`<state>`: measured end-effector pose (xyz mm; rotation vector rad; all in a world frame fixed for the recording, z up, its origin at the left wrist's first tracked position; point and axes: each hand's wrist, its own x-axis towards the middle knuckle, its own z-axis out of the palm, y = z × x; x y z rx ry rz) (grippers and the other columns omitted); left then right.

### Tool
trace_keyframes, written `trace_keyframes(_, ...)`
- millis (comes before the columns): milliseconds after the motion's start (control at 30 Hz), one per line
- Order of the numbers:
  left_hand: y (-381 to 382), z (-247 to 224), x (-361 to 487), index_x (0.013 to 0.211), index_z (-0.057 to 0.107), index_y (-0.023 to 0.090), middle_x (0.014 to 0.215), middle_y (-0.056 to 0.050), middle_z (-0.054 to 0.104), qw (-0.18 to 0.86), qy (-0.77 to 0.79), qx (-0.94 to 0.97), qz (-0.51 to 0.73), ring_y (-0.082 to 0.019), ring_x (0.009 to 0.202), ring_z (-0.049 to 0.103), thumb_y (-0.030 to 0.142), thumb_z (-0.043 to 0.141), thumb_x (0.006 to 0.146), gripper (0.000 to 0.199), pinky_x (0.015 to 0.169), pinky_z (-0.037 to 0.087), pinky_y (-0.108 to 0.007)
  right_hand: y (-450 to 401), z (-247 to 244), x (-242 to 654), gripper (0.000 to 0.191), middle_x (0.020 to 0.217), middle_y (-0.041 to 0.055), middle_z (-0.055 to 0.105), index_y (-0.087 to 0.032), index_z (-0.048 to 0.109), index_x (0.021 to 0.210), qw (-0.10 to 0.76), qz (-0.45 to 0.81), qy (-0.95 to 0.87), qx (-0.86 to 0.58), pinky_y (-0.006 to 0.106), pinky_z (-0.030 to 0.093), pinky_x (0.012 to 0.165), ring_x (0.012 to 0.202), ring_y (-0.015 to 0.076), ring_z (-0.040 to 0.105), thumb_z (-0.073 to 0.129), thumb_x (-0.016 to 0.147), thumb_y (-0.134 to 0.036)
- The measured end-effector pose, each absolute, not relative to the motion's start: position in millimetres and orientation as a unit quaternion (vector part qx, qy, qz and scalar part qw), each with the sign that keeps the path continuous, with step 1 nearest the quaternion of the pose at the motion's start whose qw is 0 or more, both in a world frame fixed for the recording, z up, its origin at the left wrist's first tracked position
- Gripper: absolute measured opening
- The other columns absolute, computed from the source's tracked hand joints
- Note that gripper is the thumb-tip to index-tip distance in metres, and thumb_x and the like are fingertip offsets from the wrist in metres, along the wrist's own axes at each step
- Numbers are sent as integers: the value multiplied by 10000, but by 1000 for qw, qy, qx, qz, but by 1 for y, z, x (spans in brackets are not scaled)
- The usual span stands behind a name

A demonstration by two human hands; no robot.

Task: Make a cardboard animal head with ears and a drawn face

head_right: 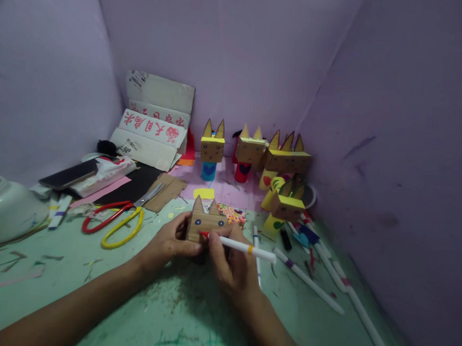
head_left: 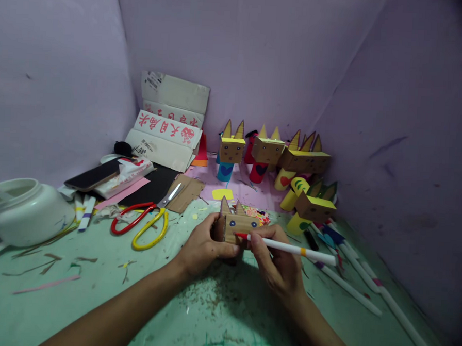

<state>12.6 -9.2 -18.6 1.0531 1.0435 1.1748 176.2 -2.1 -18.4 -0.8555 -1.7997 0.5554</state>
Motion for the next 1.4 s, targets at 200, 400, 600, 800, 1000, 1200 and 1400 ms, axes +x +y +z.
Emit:
trace_keyframes(200, -10, -19, 13, 1133, 494, 112, 1048, -115, 640, 588, 443, 452, 503, -303, 1012, 582, 156, 755, 510, 677, 849, 465, -390, -1, -19, 176, 108, 594, -21, 559, -201, 551, 795, 507, 226, -754, -352, 217, 381, 437, 487, 114, 502, 493, 880, -235)
trace_keyframes(400, -9, -18, 14, 1133, 495, 111, 1044, -113, 638, 588, 444, 450, 505, -294, 996, 583, 164, 752, 510, 676, 848, 459, -386, -2, -19, 176, 113, 587, -29, 543, -202, 535, 793, 511, 233, -751, -346, 209, 381, 431, 480, 108, 495, 483, 889, -230)
trace_keyframes(600, -11, -17, 14, 1129, 493, 112, 1031, -108, 635, 591, 441, 449, 505, -279, 963, 586, 152, 750, 511, 671, 849, 456, -390, -2, -21, 177, 121, 604, -17, 564, -198, 553, 789, 505, 225, -756, -350, 216, 385, 435, 487, 112, 506, 495, 885, -242)
trace_keyframes(800, -10, -16, 15, 1120, 499, 118, 1015, -104, 637, 594, 437, 446, 507, -291, 987, 580, 164, 754, 506, 666, 845, 452, -388, -1, -19, 176, 109, 621, -11, 572, -200, 554, 807, 511, 220, -756, -345, 221, 402, 450, 513, 122, 528, 491, 884, -244)
trace_keyframes(1000, -10, -18, 14, 1136, 496, 116, 1054, -120, 631, 594, 439, 444, 507, -301, 1001, 578, 162, 760, 505, 685, 842, 453, -395, -1, -19, 176, 115, 606, -11, 580, -201, 558, 800, 510, 225, -754, -349, 223, 398, 434, 489, 120, 521, 494, 883, -247)
trace_keyframes(1200, -10, -17, 14, 1114, 504, 126, 1003, -90, 647, 601, 431, 438, 511, -281, 988, 585, 151, 754, 493, 669, 845, 455, -372, -1, -19, 177, 110, 587, -16, 567, -201, 563, 800, 505, 242, -749, -355, 219, 387, 431, 511, 127, 530, 503, 877, -253)
trace_keyframes(1400, -11, -17, 14, 1115, 500, 118, 1051, -120, 643, 609, 427, 434, 508, -291, 959, 599, 148, 769, 500, 672, 772, 490, -375, -1, -21, 180, 116, 619, -27, 561, -210, 565, 777, 566, 283, -688, -354, 219, 410, 471, 528, 115, 519, 523, 874, -260)
